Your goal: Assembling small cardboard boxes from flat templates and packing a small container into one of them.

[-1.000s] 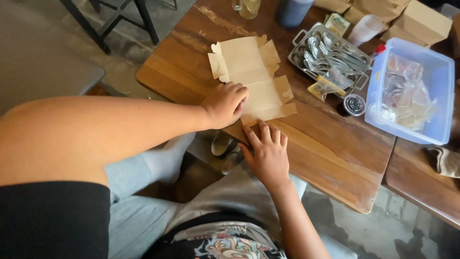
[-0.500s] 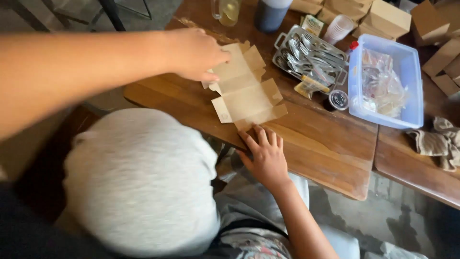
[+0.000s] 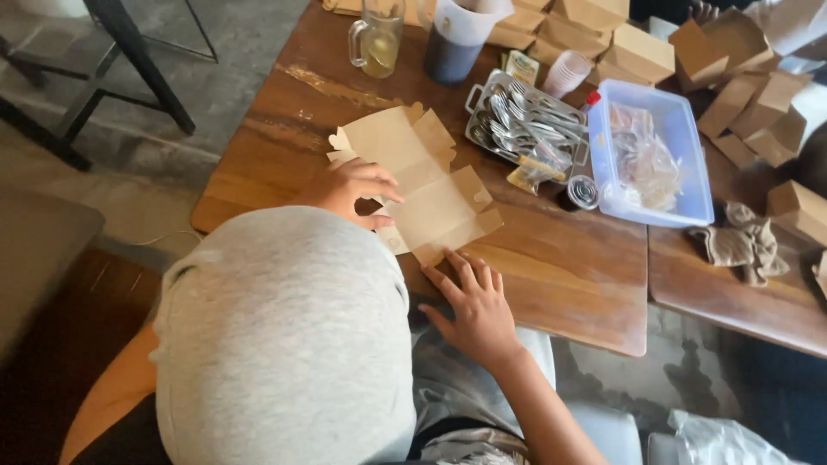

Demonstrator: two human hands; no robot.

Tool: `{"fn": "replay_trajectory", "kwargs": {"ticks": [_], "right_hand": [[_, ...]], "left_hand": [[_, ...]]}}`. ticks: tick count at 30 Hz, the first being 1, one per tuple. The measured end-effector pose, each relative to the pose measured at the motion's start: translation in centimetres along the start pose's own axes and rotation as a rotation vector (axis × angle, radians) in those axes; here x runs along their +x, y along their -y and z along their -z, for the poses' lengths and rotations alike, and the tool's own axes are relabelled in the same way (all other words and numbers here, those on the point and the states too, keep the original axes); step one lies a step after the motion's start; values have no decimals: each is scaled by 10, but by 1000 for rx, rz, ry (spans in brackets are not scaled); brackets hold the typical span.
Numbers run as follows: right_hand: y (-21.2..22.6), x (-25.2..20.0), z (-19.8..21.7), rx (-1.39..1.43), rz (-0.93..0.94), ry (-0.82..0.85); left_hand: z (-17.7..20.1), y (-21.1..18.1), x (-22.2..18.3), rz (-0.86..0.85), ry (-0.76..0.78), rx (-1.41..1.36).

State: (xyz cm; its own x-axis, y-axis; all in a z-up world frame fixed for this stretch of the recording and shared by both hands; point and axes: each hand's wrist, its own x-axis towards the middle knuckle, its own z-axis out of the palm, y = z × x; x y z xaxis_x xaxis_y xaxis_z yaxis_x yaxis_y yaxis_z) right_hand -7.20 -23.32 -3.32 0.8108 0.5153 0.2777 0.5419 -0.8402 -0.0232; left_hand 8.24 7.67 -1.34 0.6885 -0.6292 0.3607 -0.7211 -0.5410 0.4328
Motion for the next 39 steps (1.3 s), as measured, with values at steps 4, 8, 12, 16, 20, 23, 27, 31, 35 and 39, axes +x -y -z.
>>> {"fn": "replay_trajectory", "kwargs": {"ticks": [4,8,12,16,20,23,27,31,35,39], "right_hand": [[8,-4,7,22,-45,16],[12,1,9,64,-71,-11],[16,16,6,92,-73,32],[24,27,3,92,-77,85],[24,22,2,100,-75,91],[24,11,0,96,-96,84],[23,-5,4,91,-99,43],[22,-9,4,103,-100,18],[26,7,11,127,-119,43],[16,17,13,230,-117,68]], "left_hand": [[-9,-15,-2,-29,14,161],[-4,-19,-3,-34,14,167],[-9,-19,-5,-32,18,189],[-30,-13,2,-17,23,245],[-26,-20,3,-25,-11,197],[-22,-24,1,-22,-17,180],[-23,-23,-1,-25,-27,175],[-20,-25,1,-27,-28,156],[-17,-25,1,-32,-22,156],[-19,-26,0,-33,-15,170]]}}
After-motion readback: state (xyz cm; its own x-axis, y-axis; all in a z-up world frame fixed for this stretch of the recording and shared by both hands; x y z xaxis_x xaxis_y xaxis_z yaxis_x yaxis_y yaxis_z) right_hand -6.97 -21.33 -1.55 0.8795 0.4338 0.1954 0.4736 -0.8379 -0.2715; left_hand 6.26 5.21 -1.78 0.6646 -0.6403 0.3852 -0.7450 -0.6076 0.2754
